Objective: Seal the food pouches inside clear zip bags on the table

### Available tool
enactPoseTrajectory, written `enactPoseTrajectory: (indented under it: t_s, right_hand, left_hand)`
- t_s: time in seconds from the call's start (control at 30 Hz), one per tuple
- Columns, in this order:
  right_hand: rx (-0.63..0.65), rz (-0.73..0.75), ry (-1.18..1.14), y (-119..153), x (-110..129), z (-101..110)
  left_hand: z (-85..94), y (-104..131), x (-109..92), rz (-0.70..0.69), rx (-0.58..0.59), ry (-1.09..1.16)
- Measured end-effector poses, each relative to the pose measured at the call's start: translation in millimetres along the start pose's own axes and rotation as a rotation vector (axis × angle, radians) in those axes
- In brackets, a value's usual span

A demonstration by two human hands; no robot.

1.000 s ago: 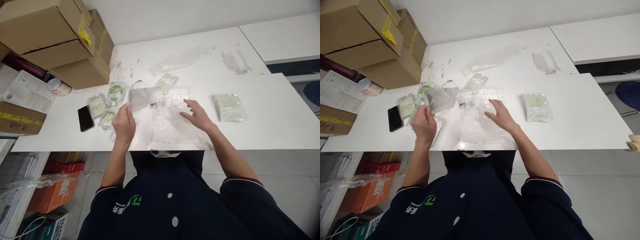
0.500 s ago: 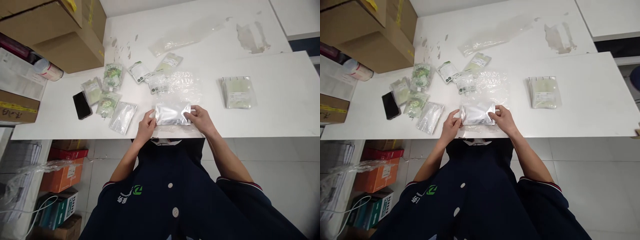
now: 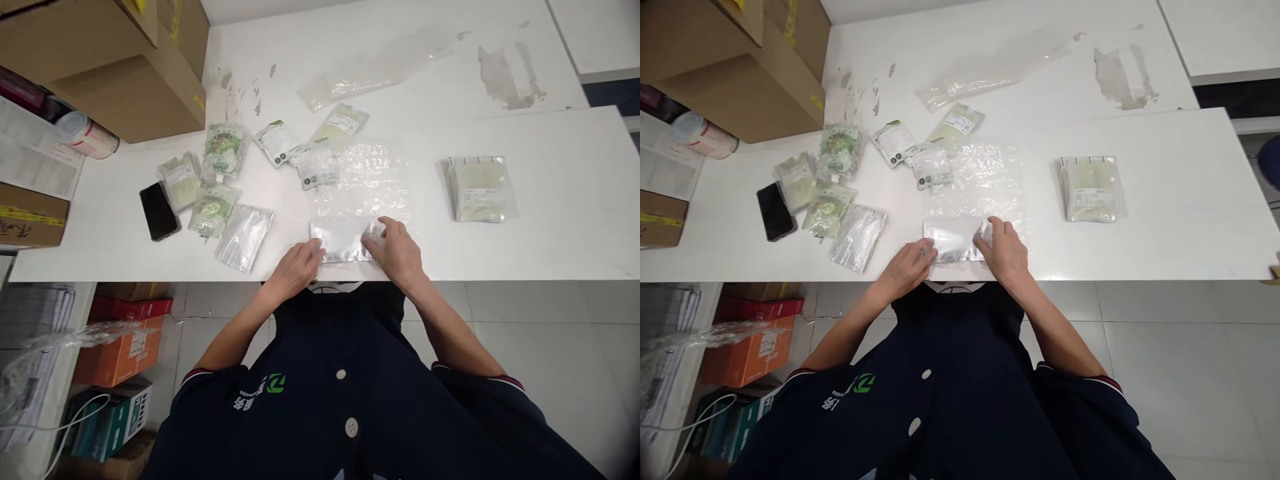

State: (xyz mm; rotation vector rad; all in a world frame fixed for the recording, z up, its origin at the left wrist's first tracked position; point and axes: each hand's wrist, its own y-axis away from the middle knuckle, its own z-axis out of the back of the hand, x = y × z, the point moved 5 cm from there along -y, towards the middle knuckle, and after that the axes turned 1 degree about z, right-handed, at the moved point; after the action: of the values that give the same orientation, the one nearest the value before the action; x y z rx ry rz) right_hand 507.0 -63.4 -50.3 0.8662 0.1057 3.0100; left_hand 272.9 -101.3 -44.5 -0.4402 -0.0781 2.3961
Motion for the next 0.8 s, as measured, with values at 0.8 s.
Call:
enactPoseTrajectory:
  t_s: [0.8]
  right_hand:
    - [0.480, 0.403, 0.315, -90.3, 51.7, 26.8]
  left_hand:
    - [-2.2, -58.6, 51.5, 0.627, -0.492, 0.468]
